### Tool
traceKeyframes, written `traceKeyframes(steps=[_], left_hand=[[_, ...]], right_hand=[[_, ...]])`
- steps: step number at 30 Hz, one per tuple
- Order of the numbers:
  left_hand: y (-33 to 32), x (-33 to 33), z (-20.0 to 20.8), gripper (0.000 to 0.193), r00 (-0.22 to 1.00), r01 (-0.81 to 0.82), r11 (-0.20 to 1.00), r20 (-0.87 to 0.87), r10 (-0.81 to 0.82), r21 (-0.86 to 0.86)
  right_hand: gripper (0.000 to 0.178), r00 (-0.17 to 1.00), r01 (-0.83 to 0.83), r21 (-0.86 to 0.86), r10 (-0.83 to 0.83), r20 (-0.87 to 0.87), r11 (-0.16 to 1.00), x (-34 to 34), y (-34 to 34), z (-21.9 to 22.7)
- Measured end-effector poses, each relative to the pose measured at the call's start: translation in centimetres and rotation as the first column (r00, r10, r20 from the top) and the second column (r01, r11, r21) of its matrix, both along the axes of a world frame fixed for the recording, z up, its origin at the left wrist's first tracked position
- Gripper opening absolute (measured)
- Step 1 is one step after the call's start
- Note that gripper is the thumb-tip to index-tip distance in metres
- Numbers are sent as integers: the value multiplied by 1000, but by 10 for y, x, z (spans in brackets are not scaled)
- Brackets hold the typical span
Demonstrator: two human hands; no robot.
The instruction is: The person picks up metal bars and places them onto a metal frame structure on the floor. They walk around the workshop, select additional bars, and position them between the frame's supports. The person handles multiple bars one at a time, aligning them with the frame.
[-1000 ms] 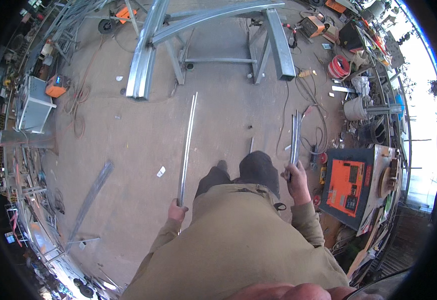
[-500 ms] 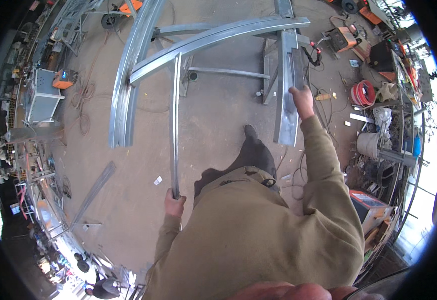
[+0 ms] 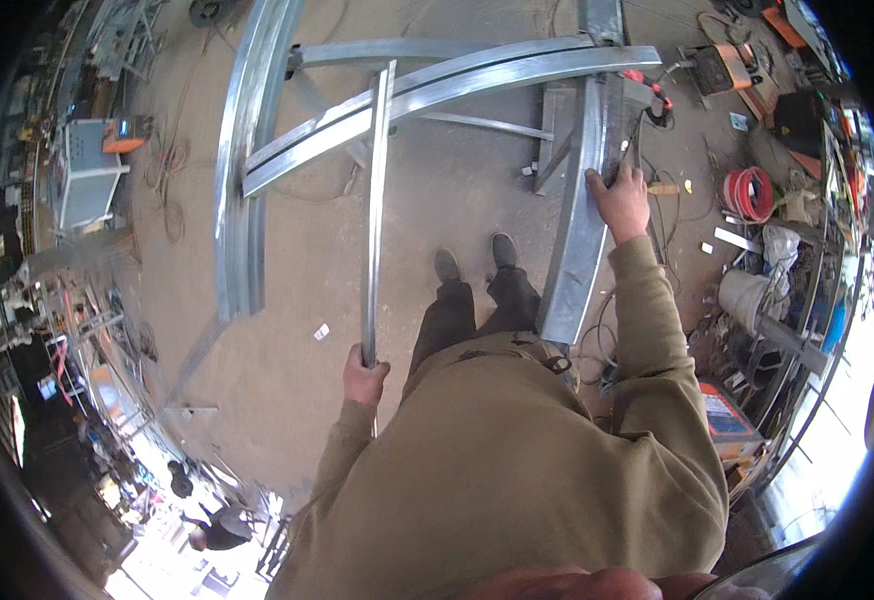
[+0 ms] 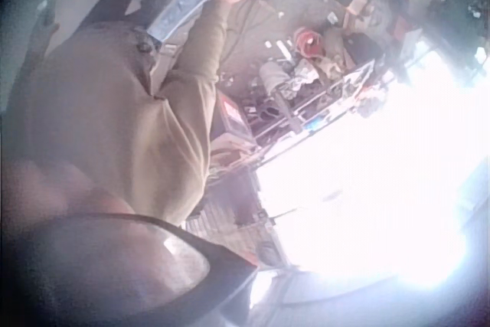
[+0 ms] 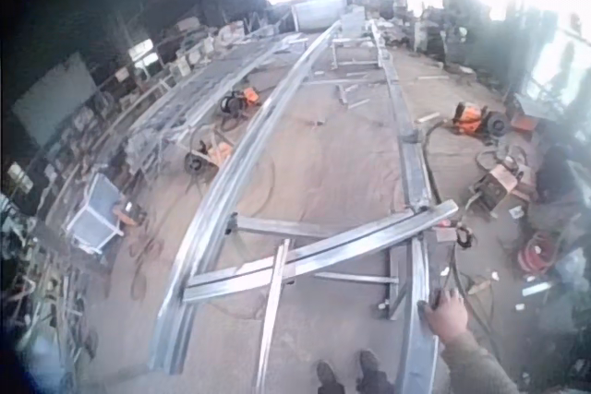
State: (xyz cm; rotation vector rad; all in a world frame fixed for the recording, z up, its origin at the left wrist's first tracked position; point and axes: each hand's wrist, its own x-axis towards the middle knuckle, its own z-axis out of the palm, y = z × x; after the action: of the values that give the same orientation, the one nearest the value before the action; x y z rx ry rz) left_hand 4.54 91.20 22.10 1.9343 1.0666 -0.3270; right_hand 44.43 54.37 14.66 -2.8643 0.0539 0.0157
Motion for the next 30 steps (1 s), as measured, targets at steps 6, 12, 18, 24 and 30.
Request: traceKeyframes(steps=[6, 12, 18, 24, 30], left_hand=[[23, 28, -3, 51, 988, 126, 992, -94, -123, 28], [33, 41, 1, 46, 969, 232, 973, -87, -231, 8], [48, 56, 10, 37, 914, 404, 907, -35, -403, 119], [80, 85, 28, 34, 758, 613, 738, 55, -650, 283], [118, 149, 15, 30, 461, 740, 417, 54, -886, 528]], right_hand=[[63, 986, 5, 199, 29, -166, 980, 7, -2, -21], [75, 973, 8, -68, 8, 231, 998, -22, 42, 21], [64, 773, 515, 852, 482, -413, -96, -109, 148, 82], [33, 718, 696, 558, 444, -536, -452, -125, 168, 107], [21, 638, 684, 422, 209, -741, -595, -175, 134, 75]])
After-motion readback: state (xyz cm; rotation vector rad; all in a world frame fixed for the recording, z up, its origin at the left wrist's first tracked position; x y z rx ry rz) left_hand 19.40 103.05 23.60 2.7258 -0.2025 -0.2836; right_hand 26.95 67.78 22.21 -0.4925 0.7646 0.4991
